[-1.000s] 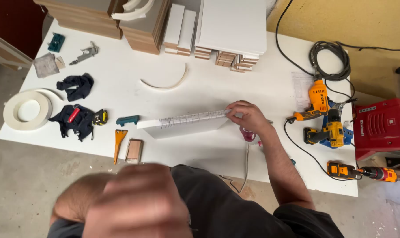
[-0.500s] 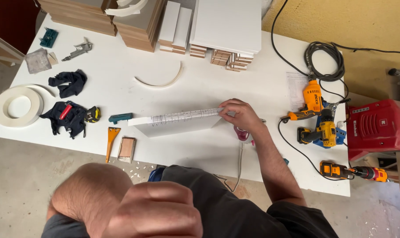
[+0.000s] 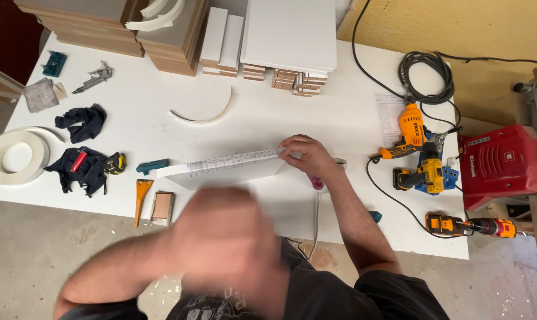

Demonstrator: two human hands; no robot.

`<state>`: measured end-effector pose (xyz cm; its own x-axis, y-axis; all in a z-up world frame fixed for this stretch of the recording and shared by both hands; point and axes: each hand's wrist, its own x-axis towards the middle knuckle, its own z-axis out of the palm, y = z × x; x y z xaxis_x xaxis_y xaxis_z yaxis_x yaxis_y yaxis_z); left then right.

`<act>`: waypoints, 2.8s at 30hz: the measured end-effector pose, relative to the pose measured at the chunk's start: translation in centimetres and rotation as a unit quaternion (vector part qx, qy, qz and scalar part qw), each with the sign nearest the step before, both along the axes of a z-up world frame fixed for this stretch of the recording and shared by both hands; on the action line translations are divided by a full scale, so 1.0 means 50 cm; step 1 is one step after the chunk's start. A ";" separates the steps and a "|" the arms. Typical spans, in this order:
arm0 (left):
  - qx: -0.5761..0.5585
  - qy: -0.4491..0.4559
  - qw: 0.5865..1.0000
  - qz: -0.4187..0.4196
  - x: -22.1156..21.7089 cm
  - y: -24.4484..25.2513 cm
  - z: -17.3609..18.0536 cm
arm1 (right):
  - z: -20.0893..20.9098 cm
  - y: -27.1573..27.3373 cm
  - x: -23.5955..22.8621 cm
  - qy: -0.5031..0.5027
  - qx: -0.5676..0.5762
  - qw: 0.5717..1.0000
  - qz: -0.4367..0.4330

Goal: The person uses a household iron to apply a strip of edge banding to the edge of a white board. They then use a small wooden block to press the banding firmly along the edge and a utility knife to trim the excess material flush with the board's surface.

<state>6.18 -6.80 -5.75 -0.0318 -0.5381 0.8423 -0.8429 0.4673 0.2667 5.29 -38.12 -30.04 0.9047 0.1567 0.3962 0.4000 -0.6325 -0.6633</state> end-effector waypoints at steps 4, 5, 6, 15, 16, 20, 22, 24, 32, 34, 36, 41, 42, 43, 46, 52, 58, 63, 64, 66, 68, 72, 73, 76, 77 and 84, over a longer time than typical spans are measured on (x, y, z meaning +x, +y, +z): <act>0.113 0.070 0.967 0.216 0.100 -0.112 -0.263 | 0.013 0.010 -0.001 0.007 0.006 1.000 -0.027; 0.188 0.037 0.945 0.264 0.126 -0.117 -0.357 | 0.008 0.008 -0.001 -0.019 -0.003 1.000 -0.024; 0.260 0.004 0.915 0.310 0.152 -0.122 -0.450 | 0.002 0.006 0.000 -0.046 -0.012 0.999 -0.020; 0.231 0.132 0.912 0.313 0.162 -0.125 -0.464 | -0.064 -0.054 -0.170 -0.258 0.100 0.925 -0.261; 0.229 0.132 0.912 0.314 0.168 -0.130 -0.473 | -0.099 -0.078 -0.206 -0.259 0.099 0.925 -0.259; 0.257 0.149 0.894 0.334 0.172 -0.128 -0.495 | -0.426 -0.188 -0.325 -0.064 0.487 0.788 -0.372; 0.261 0.163 0.888 0.342 0.172 -0.133 -0.493 | -0.520 -0.176 -0.346 0.041 0.666 0.708 -0.229; 0.261 0.166 0.888 0.340 0.170 -0.131 -0.491 | -0.475 -0.099 -0.329 0.211 0.210 0.860 -0.414; 0.254 0.161 0.893 0.334 0.170 -0.128 -0.493 | -0.366 -0.090 -0.236 0.163 0.145 0.894 -0.391; 0.261 0.158 0.893 0.332 0.169 -0.127 -0.496 | -0.241 -0.095 -0.235 0.185 0.065 0.901 -0.387; 0.269 0.149 0.892 0.331 0.172 -0.129 -0.495 | -0.146 -0.109 -0.229 0.281 0.043 0.866 -0.412; 0.293 0.151 0.884 0.332 0.174 -0.125 -0.499 | 0.205 -0.075 -0.202 0.286 -0.132 0.871 -0.378; 0.303 0.154 0.878 0.337 0.172 -0.125 -0.505 | 0.279 -0.052 -0.194 0.272 -0.214 0.878 -0.329; 0.300 0.157 0.879 0.336 0.171 -0.125 -0.505 | 0.306 -0.052 -0.165 0.273 -0.218 0.877 -0.330; 0.304 0.159 0.879 0.331 0.168 -0.122 -0.508 | 0.355 -0.042 -0.084 0.335 -0.287 0.867 -0.231; 0.303 0.144 0.881 0.334 0.169 -0.125 -0.514 | 0.376 0.014 -0.001 0.397 -0.349 0.830 -0.178; 0.292 0.114 0.885 0.346 0.168 -0.127 -0.530 | 0.379 0.037 0.021 0.405 -0.383 0.817 -0.150; 0.288 0.106 0.881 0.361 0.167 -0.089 -0.507 | 0.386 0.061 0.029 0.402 -0.400 0.813 -0.134; 0.288 0.107 0.880 0.363 0.170 -0.072 -0.503 | 0.387 0.064 0.034 0.402 -0.400 0.813 -0.132; 0.301 0.098 0.875 0.366 0.177 -0.037 -0.496 | 0.387 0.071 0.043 0.414 -0.399 0.809 -0.124; 0.305 0.099 0.870 0.374 0.179 0.005 -0.484 | 0.395 0.094 0.047 0.413 -0.400 0.810 -0.116; 0.308 0.110 0.863 0.384 0.189 0.080 -0.468 | 0.387 0.123 0.065 0.412 -0.398 0.813 -0.101; 0.308 0.110 0.862 0.387 0.192 0.096 -0.465 | 0.388 0.133 0.070 0.411 -0.399 0.814 -0.099; 0.306 0.122 0.861 0.386 0.201 0.139 -0.464 | 0.392 0.167 0.078 0.408 -0.403 0.815 -0.083; 0.302 0.128 0.861 0.388 0.205 0.148 -0.468 | 0.395 0.181 0.082 0.407 -0.401 0.817 -0.078; 0.221 0.351 0.841 0.347 0.226 0.189 -0.538 | 0.388 0.273 0.113 0.401 -0.403 0.822 -0.044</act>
<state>17.48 2.67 -32.65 0.8410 -0.4875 0.2348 -0.4340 -0.3487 0.8307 10.95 -24.49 -10.62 0.8466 -0.0045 -0.5323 -0.0318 -0.9986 -0.0422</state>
